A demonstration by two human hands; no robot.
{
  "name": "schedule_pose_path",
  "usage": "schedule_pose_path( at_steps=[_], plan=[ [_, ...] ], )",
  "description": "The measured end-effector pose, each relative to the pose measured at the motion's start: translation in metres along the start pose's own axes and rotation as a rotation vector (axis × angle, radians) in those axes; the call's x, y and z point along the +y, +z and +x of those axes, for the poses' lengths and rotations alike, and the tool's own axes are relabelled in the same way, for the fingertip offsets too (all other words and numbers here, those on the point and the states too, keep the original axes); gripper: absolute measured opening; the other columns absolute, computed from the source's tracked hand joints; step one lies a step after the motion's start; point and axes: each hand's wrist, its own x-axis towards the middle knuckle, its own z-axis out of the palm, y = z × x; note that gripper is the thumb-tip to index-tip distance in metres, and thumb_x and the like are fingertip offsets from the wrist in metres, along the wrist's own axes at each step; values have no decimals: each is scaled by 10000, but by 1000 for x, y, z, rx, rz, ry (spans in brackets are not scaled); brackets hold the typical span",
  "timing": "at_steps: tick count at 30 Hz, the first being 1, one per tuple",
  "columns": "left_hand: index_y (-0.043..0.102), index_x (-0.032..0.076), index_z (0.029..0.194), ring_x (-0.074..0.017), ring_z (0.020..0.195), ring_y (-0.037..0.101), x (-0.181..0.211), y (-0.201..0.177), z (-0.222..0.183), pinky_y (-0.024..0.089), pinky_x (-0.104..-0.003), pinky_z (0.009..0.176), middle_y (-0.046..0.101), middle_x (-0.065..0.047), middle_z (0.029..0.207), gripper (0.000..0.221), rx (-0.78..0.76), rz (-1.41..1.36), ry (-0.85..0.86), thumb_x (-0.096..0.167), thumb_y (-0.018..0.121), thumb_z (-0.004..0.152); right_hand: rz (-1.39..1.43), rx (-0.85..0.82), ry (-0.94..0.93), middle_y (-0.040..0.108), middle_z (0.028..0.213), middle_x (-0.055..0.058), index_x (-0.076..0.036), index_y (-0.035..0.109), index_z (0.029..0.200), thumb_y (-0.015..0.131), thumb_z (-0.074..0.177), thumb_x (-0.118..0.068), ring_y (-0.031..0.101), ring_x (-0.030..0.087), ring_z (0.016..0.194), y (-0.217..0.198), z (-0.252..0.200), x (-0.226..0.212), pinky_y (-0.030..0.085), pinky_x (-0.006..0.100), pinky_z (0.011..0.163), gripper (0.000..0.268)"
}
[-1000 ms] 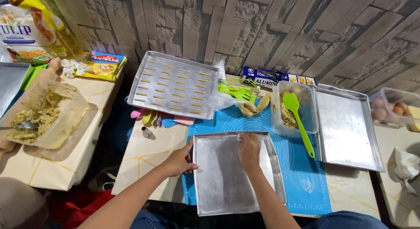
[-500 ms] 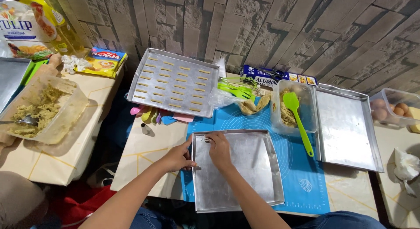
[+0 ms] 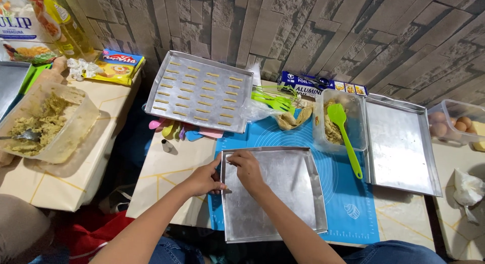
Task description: Greasing a baking tray by hand and then piping cookie dough onto it using a piping bag.
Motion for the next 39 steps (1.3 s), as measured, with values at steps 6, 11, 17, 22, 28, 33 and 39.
schedule_pose_path(
  at_steps=[6,11,17,22,28,33,39],
  plan=[
    [71,153,1645,-276,819,766,8,1,-6,686,-342,707,704,-180,974,1068,11,45,-16,44,785,858,-82,-115,29,770,857,14,-163,796,822,624,915,59,705,223,810,-20,-23,-24,498,317,809,296],
    [80,142,1646,-278,828,763,11,2,-8,688,-342,706,687,-170,976,1076,14,57,-21,68,802,852,-72,-176,77,791,847,36,-160,798,789,661,882,64,730,216,799,-48,-51,-54,512,302,811,279],
    [87,141,1646,-293,861,765,13,6,-10,680,-366,750,676,-168,997,953,27,101,-34,116,714,929,87,-290,401,798,869,108,-131,818,848,735,824,34,751,315,875,-77,-36,-24,573,383,806,187],
    [99,122,1643,-306,842,773,15,11,-15,670,-379,745,686,-182,963,767,54,32,-41,141,548,1022,-59,-32,509,792,930,59,-193,845,954,666,914,13,745,251,887,-66,-3,13,580,328,826,275],
    [124,129,1644,-367,821,774,18,12,-15,662,-429,735,696,-231,932,737,51,12,-50,129,513,1018,-264,15,91,740,875,123,-97,800,895,657,893,47,705,292,779,-49,2,0,598,356,733,203],
    [172,132,1639,-388,870,765,38,11,-27,661,-456,754,708,-251,963,713,53,7,-106,137,514,1014,-40,-37,47,734,838,113,-73,809,857,638,888,97,716,292,780,-37,-25,-22,603,324,713,243],
    [183,165,1645,-384,993,739,55,18,-45,626,-469,851,715,-221,996,696,101,43,-145,159,497,1024,8,-266,85,727,842,77,-89,800,829,698,915,-2,717,261,789,-71,-65,-66,605,297,714,159]
  ],
)
